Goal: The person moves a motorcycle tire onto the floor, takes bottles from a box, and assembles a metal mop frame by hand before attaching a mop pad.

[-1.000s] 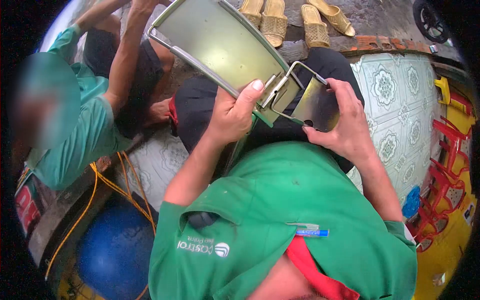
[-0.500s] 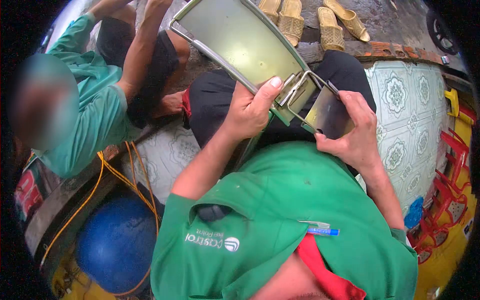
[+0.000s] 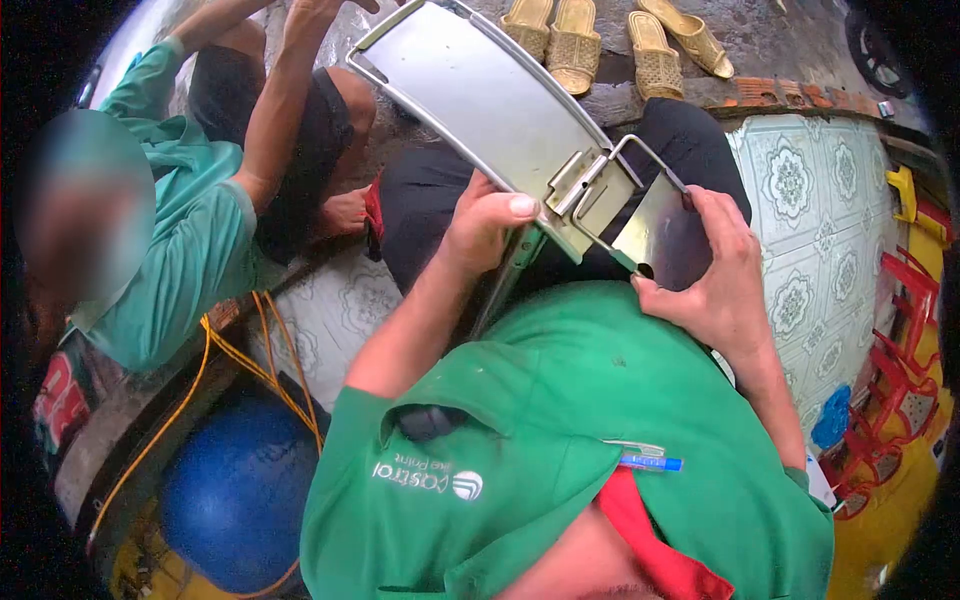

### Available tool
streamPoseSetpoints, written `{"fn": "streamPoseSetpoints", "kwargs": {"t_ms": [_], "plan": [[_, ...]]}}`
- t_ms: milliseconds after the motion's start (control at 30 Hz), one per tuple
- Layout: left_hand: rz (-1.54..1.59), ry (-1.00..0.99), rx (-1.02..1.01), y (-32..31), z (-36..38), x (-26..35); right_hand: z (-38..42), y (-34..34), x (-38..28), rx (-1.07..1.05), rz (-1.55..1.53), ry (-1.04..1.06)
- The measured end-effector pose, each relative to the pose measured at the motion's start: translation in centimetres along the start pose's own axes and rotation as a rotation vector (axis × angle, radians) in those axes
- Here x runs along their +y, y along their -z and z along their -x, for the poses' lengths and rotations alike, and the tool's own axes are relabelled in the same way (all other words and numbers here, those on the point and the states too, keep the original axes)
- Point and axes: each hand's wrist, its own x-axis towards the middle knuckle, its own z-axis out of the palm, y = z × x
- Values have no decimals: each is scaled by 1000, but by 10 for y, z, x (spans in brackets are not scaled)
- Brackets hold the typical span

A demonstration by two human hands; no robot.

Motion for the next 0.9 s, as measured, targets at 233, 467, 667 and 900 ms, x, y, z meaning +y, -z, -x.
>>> {"fn": "streamPoseSetpoints", "kwargs": {"t_ms": [233, 467, 667, 900], "plan": [[-100, 61, 109, -12, -21, 11, -4, 2, -6, -33, -52, 36], [-277, -62, 15, -17, -58, 34, -18, 1, 12, 40, -397, 0], [133, 89, 129, -26, -66, 25, -28, 2, 25, 82, -626, -72], [609, 249, -391, -17, -64, 7, -41, 2, 9, 44, -707, 8]]}}
